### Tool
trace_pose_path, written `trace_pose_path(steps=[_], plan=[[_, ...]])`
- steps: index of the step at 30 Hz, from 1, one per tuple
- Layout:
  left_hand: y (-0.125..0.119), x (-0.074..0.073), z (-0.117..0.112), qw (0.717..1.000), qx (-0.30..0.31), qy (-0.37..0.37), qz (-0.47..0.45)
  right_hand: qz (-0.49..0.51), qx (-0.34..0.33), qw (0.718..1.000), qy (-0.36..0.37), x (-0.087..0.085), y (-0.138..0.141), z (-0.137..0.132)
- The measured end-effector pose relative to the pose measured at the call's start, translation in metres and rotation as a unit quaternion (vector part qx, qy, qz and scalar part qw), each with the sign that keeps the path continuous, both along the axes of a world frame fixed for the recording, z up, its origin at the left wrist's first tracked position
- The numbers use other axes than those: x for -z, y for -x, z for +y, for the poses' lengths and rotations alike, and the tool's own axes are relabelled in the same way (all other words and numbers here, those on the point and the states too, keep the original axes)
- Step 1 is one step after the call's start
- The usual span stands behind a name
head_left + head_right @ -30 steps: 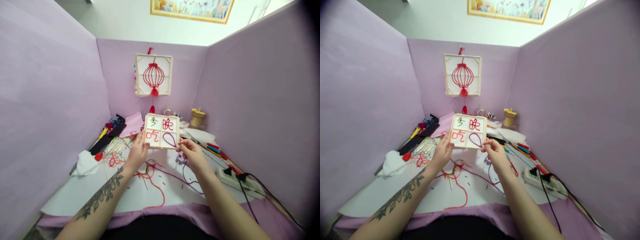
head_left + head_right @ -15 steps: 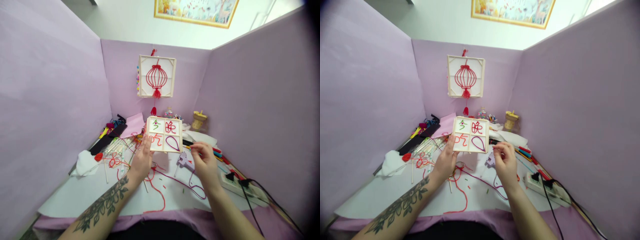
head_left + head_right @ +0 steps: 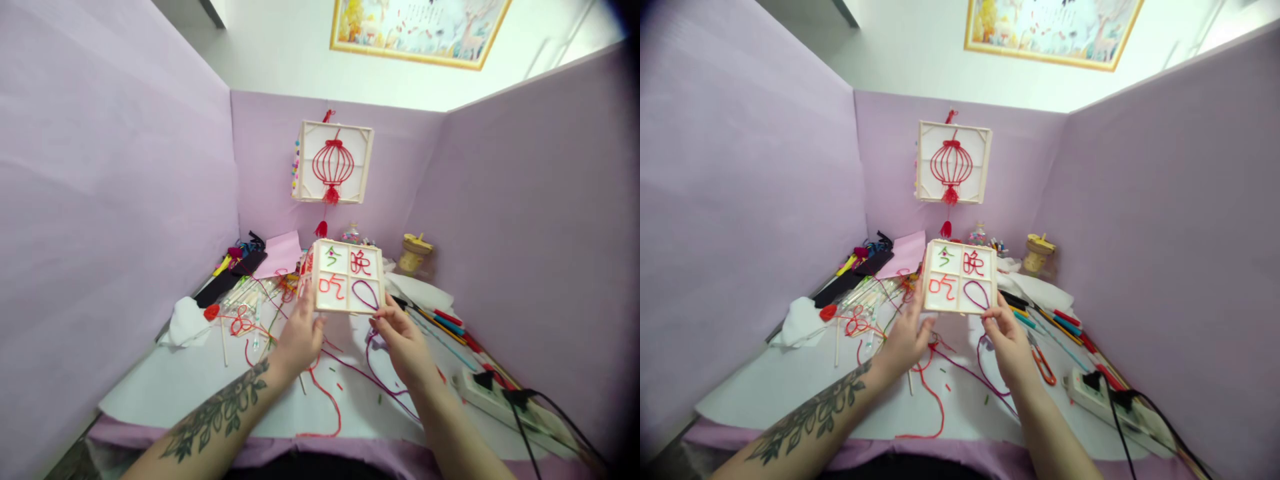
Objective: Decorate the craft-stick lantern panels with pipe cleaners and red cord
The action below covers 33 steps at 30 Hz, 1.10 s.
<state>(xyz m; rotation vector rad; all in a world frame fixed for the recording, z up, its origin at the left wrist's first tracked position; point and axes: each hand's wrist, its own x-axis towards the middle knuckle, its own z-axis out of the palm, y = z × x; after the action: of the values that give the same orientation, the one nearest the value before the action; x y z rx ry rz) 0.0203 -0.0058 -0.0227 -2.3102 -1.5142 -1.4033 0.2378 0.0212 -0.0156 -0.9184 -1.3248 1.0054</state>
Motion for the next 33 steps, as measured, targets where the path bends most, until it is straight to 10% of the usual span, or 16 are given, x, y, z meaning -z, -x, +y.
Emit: trace_pose_path(steps=[7, 15, 20, 24, 28, 33], plan=[[-0.029, 0.005, -0.014, 0.994, 0.04, -0.007, 0.103, 0.069, 0.02, 0.997, 0.021, 0.005, -0.017, 0.002], [-0.006, -0.002, -0.01, 1.0, 0.0, -0.004, 0.005, 0.005, 0.001, 1.0, 0.008, -0.01, 0.006, -0.007], [0.001, -0.008, 0.003, 0.992, -0.036, -0.066, 0.098, -0.035, 0.025, 0.999, -0.019, -0.014, 0.004, -0.011], [0.004, -0.009, 0.013, 0.987, -0.058, -0.078, 0.125, -0.162, 0.191, 0.961, -0.115, -0.013, -0.005, -0.027], [0.005, -0.008, 0.017, 0.987, -0.063, -0.08, 0.125, -0.305, 0.05, 0.947, -0.083, -0.015, -0.027, -0.035], [0.004, -0.008, 0.016, 0.989, -0.051, -0.078, 0.118, -0.445, 0.171, 0.878, -0.036, -0.017, -0.069, -0.02]])
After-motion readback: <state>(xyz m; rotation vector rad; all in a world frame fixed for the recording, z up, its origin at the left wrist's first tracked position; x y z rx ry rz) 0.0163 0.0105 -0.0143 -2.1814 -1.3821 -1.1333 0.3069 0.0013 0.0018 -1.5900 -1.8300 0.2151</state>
